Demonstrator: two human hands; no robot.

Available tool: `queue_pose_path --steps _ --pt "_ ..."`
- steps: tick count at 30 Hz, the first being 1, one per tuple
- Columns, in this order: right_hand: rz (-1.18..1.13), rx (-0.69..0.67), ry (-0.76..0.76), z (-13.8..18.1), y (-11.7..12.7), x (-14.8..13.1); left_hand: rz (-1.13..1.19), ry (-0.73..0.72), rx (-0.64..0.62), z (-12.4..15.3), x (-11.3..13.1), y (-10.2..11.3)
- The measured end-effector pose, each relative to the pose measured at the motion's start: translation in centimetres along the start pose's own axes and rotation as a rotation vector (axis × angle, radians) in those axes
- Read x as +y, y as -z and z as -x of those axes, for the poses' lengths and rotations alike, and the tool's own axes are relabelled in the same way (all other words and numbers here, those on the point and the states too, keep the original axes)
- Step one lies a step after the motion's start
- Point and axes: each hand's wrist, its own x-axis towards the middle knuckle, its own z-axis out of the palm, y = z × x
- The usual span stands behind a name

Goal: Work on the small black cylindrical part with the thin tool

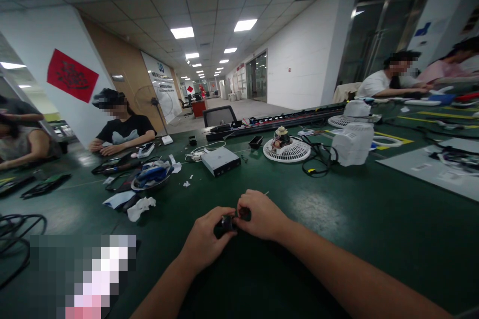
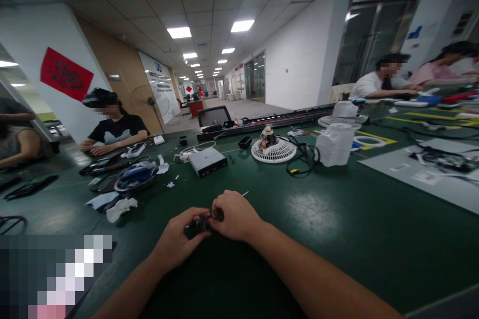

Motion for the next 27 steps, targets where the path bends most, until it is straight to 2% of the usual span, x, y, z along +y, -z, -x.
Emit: queue_pose_path --steps 6,10,14,17,21,27 --pt "0.009 0.196 0.033 0.2 -0.5 -1.4 -0.062 0.054 0.127 -0.3 -0.6 0.0" --pt "-0.144 0.385 0.062 0.1 0.5 -1.0 -0.106 0.083 0.222 -0.3 -1.3 0.1" --pt "-0.28 0.523 -0.01 -0.1 1.5 -0.1 -0.145 0.096 0.263 -0.3 -1.5 0.3" --pt "-0.437 0.535 -0.095 -0.2 1.5 0.2 -0.161 0.112 0.272 -0.4 -1.3 0.5" --pt "-0.663 0.467 -0.147 -0.3 0.8 0.2 -0.146 0.113 0.272 -0.5 -1.3 0.5" --pt "-0.605 0.372 -0.132 -0.2 0.3 0.1 -0.131 0.085 0.256 -0.3 -1.3 0.5"
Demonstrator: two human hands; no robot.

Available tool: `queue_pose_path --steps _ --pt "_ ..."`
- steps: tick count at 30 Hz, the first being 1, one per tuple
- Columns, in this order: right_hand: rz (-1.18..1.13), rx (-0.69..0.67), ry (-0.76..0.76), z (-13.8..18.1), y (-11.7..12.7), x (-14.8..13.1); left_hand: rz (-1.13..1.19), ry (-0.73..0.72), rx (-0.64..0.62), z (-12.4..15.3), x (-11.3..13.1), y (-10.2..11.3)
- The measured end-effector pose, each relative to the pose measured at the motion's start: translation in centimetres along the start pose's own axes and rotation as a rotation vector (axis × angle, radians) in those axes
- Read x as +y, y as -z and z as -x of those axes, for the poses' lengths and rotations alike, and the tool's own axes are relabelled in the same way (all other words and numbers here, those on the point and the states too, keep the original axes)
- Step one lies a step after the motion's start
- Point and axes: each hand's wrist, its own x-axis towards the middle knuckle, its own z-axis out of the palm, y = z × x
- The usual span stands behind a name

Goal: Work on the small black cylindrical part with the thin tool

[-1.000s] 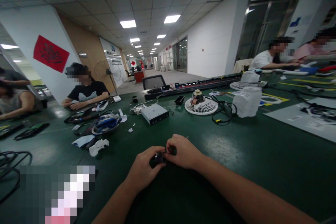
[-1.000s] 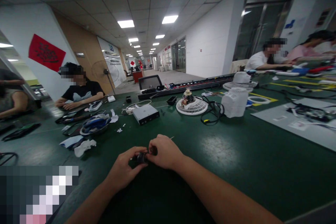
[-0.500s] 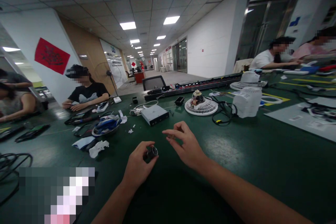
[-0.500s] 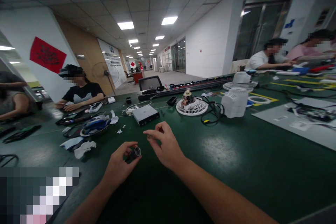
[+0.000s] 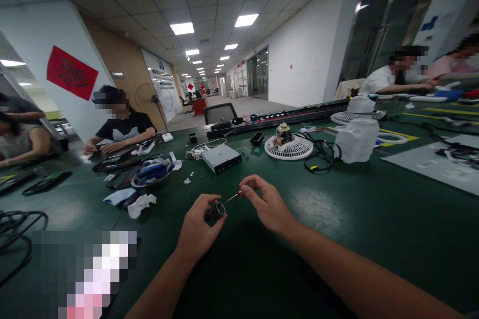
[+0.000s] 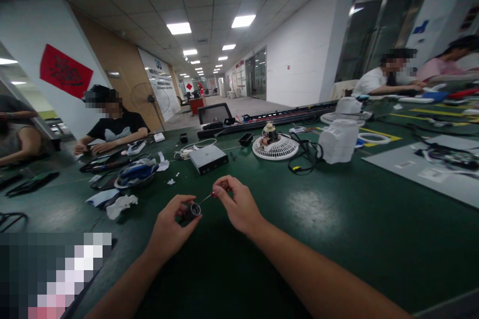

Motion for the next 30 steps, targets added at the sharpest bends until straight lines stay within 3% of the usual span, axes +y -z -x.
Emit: queue_pose_path --steps 13,30 --pt "-0.037 -0.054 0.114 0.21 0.22 0.48 0.05 -0.014 -0.006 0.13 0.35 -0.12" --pt "-0.097 -0.107 0.081 0.22 0.26 0.58 0.05 -0.026 -0.071 0.18 0.43 -0.05"
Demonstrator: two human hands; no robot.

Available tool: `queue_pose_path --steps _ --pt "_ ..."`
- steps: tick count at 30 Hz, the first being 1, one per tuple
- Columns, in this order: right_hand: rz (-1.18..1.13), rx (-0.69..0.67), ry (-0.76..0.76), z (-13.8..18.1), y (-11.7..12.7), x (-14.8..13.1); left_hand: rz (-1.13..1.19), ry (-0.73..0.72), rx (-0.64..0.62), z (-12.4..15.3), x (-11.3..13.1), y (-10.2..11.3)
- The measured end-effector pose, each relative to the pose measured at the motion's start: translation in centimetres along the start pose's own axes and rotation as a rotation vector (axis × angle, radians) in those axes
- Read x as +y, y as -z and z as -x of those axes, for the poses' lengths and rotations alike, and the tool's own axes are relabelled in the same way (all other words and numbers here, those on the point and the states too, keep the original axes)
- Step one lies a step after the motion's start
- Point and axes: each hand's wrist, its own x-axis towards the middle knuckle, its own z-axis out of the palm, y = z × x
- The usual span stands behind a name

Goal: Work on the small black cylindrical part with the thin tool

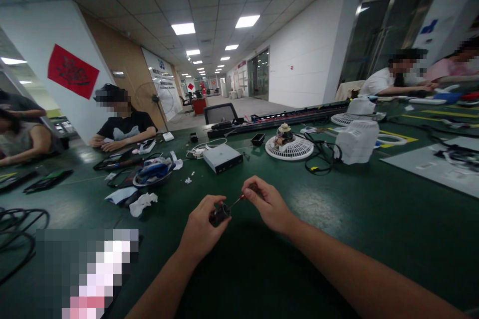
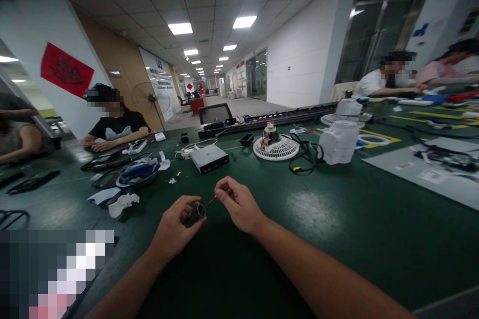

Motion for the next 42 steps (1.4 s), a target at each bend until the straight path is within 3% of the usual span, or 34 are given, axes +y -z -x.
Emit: queue_pose_path --steps 3,6,10,12,15,17,19,22,26,36,42 --pt "-0.021 -0.003 -0.01 0.1 -0.1 0.1 -0.004 0.005 0.007 0.0 0.0 0.1" --pt "0.046 0.11 0.012 0.1 0.0 0.1 -0.02 0.005 0.009 -0.1 0.0 0.1" --pt "0.203 0.3 0.169 0.1 0.5 -0.3 -0.045 0.004 -0.005 -0.1 -0.2 0.0" --pt "0.28 0.321 0.256 0.0 0.8 -0.8 -0.047 0.004 -0.006 -0.1 -0.2 -0.1" --pt "0.363 0.086 0.284 -0.1 0.9 -1.3 -0.04 0.003 -0.016 0.0 -0.1 0.0" --pt "0.438 -0.141 0.24 -0.1 0.5 -1.3 -0.034 0.002 -0.022 0.0 0.0 0.0" --pt "0.511 -0.261 0.157 0.0 -0.1 -1.0 -0.026 -0.007 -0.027 -0.1 0.2 0.0" --pt "0.532 -0.261 0.036 0.1 -1.1 -0.3 -0.005 -0.04 -0.053 -0.1 0.5 0.1" --pt "0.552 -0.263 0.001 0.2 -1.4 0.1 0.025 -0.077 -0.125 -0.1 0.7 0.2" --pt "0.451 -0.286 0.171 0.1 -0.8 0.8 0.05 -0.085 -0.123 0.0 0.9 0.3" --pt "0.499 -0.199 0.128 0.1 -0.8 0.8 0.067 -0.104 -0.117 0.1 1.0 0.2"
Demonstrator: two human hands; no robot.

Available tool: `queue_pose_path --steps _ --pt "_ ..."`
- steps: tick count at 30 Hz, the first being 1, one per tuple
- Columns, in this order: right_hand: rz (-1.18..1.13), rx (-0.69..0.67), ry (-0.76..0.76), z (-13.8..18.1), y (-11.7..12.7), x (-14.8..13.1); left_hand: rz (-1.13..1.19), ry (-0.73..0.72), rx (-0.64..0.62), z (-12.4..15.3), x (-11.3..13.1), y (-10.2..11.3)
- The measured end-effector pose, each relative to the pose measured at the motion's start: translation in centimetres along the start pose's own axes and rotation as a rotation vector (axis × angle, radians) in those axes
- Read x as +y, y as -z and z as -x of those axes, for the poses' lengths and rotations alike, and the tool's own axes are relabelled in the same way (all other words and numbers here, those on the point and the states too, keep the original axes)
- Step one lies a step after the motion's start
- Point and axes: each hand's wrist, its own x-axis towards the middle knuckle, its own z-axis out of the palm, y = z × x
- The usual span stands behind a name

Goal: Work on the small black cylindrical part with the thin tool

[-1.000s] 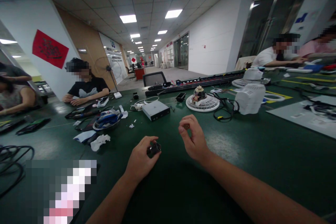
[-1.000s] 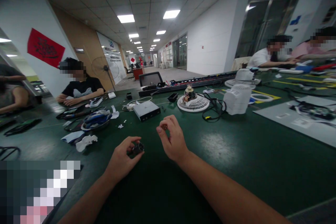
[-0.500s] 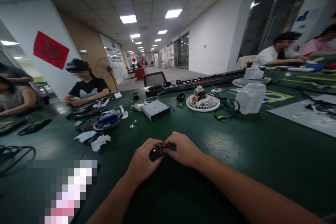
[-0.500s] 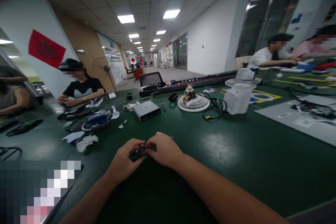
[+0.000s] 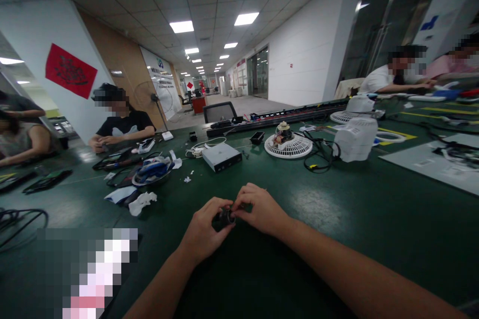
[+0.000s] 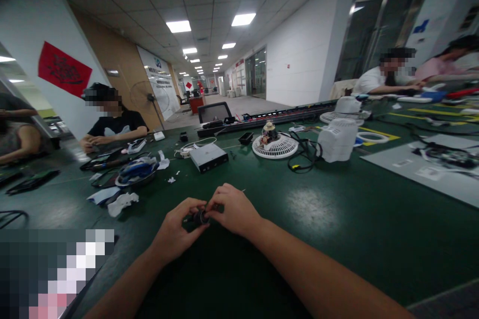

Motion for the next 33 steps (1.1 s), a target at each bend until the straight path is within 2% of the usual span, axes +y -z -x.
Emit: queue_pose_path --steps 4,7,13,18,25,28,30,33 --pt "0.045 -0.035 -0.056 -0.1 0.4 0.1 -0.001 0.008 -0.012 0.1 0.0 0.0" --pt "0.082 -0.094 0.003 -0.2 0.7 0.4 0.027 0.012 -0.06 0.1 0.2 0.0" --pt "0.18 -0.043 0.088 -0.2 0.9 -0.1 0.069 0.019 -0.073 0.1 0.7 0.0" --pt "0.175 -0.059 0.028 -0.1 0.8 -1.0 0.029 0.009 -0.065 0.0 0.4 0.1" --pt "-0.125 0.193 -0.028 -0.1 1.7 -0.6 -0.074 0.081 0.061 0.0 -1.1 0.1" --pt "-0.352 0.303 -0.116 -0.2 1.5 -0.1 -0.071 0.114 0.096 0.0 -1.4 0.2" --pt "-0.536 0.31 -0.172 -0.3 1.1 0.2 -0.071 0.119 0.111 0.0 -1.5 0.1" --pt "-0.696 0.252 -0.164 -0.3 0.5 0.5 -0.071 0.109 0.125 0.0 -1.5 0.0"
